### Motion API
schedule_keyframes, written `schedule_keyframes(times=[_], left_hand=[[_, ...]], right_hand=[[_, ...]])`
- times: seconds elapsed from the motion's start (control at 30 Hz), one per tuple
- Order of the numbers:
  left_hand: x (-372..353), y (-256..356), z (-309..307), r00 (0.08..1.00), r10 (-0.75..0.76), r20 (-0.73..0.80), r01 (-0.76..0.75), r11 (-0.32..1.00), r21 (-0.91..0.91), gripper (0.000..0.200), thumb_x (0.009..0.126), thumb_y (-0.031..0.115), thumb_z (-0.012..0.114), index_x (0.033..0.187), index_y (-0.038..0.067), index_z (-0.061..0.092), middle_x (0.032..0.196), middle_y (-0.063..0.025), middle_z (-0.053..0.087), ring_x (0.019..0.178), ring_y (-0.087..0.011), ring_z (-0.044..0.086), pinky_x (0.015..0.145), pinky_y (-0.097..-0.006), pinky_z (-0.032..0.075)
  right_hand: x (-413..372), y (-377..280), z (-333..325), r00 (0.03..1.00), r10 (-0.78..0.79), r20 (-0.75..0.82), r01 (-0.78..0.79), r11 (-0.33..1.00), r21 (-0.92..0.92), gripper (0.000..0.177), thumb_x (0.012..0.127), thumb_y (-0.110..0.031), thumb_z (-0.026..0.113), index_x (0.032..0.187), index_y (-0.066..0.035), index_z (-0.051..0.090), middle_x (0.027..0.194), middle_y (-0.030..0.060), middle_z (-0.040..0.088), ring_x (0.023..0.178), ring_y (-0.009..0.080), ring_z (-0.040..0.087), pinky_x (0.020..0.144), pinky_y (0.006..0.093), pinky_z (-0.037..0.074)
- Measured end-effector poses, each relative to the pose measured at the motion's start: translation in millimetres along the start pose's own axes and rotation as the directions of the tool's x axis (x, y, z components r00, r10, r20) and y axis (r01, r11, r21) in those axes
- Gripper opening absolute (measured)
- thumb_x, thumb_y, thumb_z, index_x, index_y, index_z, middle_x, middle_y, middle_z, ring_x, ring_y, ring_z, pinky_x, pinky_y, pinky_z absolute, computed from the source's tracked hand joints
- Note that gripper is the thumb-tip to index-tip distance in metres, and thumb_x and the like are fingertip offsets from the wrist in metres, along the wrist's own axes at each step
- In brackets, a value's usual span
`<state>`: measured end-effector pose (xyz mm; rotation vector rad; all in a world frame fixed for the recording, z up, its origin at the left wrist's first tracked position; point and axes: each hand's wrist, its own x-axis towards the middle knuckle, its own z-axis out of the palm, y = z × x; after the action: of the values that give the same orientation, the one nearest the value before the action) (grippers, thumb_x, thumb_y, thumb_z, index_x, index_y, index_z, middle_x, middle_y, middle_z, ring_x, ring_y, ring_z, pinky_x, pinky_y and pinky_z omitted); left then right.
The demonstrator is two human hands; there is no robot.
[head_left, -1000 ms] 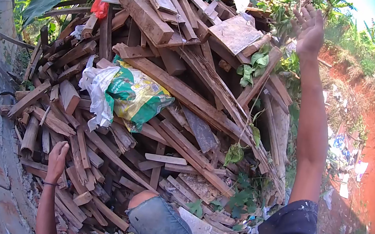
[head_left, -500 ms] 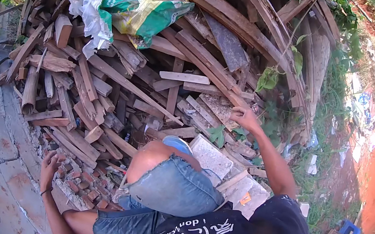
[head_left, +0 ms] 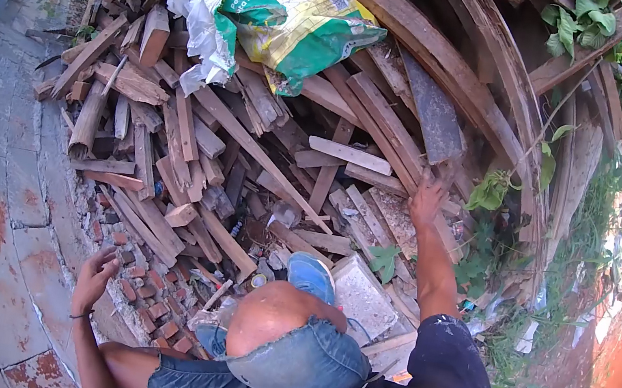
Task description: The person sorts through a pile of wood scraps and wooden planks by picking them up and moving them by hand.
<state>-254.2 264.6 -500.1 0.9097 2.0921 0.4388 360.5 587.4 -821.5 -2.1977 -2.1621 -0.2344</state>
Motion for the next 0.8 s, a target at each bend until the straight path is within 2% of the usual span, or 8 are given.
schedule_keyframes(times=[0.07, 0.17, 0.23, 0.3, 0.47, 0.57, 0.7, 0.8], left_hand=[[-5, 20, 10, 0.999, 0.020, 0.034, -0.021, 0.999, 0.026, 0.048, 0.095, 0.020, 0.060, 0.134, -0.005, 0.049, 0.123, -0.0191, 0.062, 0.110, -0.0234, 0.061, 0.093, -0.0340, 0.049], [0, 49, 24, 0.992, 0.040, 0.117, -0.049, 0.996, 0.077, 0.047, 0.094, 0.021, 0.062, 0.133, -0.003, 0.050, 0.122, -0.0184, 0.062, 0.110, -0.0233, 0.061, 0.093, -0.0344, 0.049], [8, 59, 36, 0.983, 0.113, 0.146, -0.114, 0.994, -0.002, 0.048, 0.095, 0.023, 0.062, 0.134, -0.003, 0.050, 0.122, -0.0180, 0.062, 0.110, -0.0232, 0.061, 0.093, -0.0343, 0.049], [18, 82, 51, 0.978, 0.132, 0.160, -0.134, 0.991, 0.004, 0.049, 0.095, 0.024, 0.062, 0.134, -0.003, 0.050, 0.122, -0.0186, 0.063, 0.110, -0.0237, 0.062, 0.092, -0.0341, 0.049], [56, 112, 97, 0.915, 0.251, 0.317, -0.255, 0.967, -0.031, 0.048, 0.096, 0.028, 0.061, 0.132, -0.002, 0.052, 0.118, -0.0141, 0.065, 0.110, -0.0176, 0.060, 0.096, -0.0332, 0.047], [77, 130, 127, 0.862, 0.360, 0.358, -0.380, 0.925, -0.015, 0.048, 0.094, 0.030, 0.062, 0.127, -0.003, 0.056, 0.113, -0.0165, 0.067, 0.103, -0.0197, 0.064, 0.090, -0.0326, 0.049], [106, 138, 192, 0.846, 0.401, 0.352, -0.336, 0.913, -0.233, 0.049, 0.095, 0.036, 0.061, 0.126, -0.001, 0.057, 0.097, -0.0061, 0.066, 0.085, -0.0122, 0.058, 0.078, -0.0275, 0.048], [101, 153, 252, 0.857, 0.325, 0.399, -0.143, 0.895, -0.422, 0.061, 0.088, 0.044, 0.069, 0.129, 0.000, 0.056, 0.103, -0.0078, 0.066, 0.090, -0.0134, 0.060, 0.076, -0.0275, 0.049]], right_hand=[[0, 8, -19, 0.975, -0.035, 0.221, -0.023, 0.967, 0.253, 0.097, 0.065, -0.017, 0.080, 0.147, -0.013, 0.028, 0.132, 0.0317, 0.036, 0.122, 0.0488, 0.040, 0.103, 0.0584, 0.035], [-3, 10, -46, 0.960, -0.107, 0.258, -0.015, 0.904, 0.427, 0.097, 0.061, -0.017, 0.078, 0.145, -0.009, 0.031, 0.134, 0.0358, 0.036, 0.123, 0.0532, 0.039, 0.101, 0.0558, 0.038], [-15, 10, -68, 0.979, -0.114, 0.172, 0.042, 0.926, 0.375, 0.096, 0.059, -0.021, 0.076, 0.142, -0.004, 0.033, 0.128, 0.0351, 0.046, 0.117, 0.0521, 0.047, 0.096, 0.0533, 0.043], [-25, 18, -89, 0.979, -0.109, 0.172, 0.009, 0.866, 0.499, 0.100, 0.056, -0.025, 0.079, 0.141, -0.001, 0.033, 0.107, 0.0308, 0.056, 0.099, 0.0484, 0.057, 0.088, 0.0518, 0.048], [-59, 31, -184, 0.846, -0.066, 0.528, -0.340, 0.697, 0.631, 0.079, 0.053, -0.020, 0.075, 0.125, 0.001, 0.049, 0.102, 0.0210, 0.062, 0.094, 0.0362, 0.062, 0.086, 0.0406, 0.049], [-108, 53, -205, 0.761, -0.138, 0.634, -0.536, 0.418, 0.734, 0.074, 0.052, -0.014, 0.074, 0.121, -0.001, 0.052, 0.100, 0.0105, 0.062, 0.090, 0.0228, 0.060, 0.084, 0.0337, 0.048], [-192, 81, -205, 0.686, -0.179, 0.705, -0.695, 0.123, 0.708, 0.074, 0.052, -0.007, 0.073, 0.122, 0.001, 0.050, 0.108, 0.0087, 0.060, 0.098, 0.0195, 0.059, 0.089, 0.0312, 0.046], [-232, 82, -232, 0.726, -0.152, 0.671, -0.626, 0.259, 0.736, 0.075, 0.053, -0.007, 0.074, 0.122, 0.001, 0.049, 0.109, 0.0097, 0.059, 0.098, 0.0205, 0.059, 0.089, 0.0328, 0.047]])
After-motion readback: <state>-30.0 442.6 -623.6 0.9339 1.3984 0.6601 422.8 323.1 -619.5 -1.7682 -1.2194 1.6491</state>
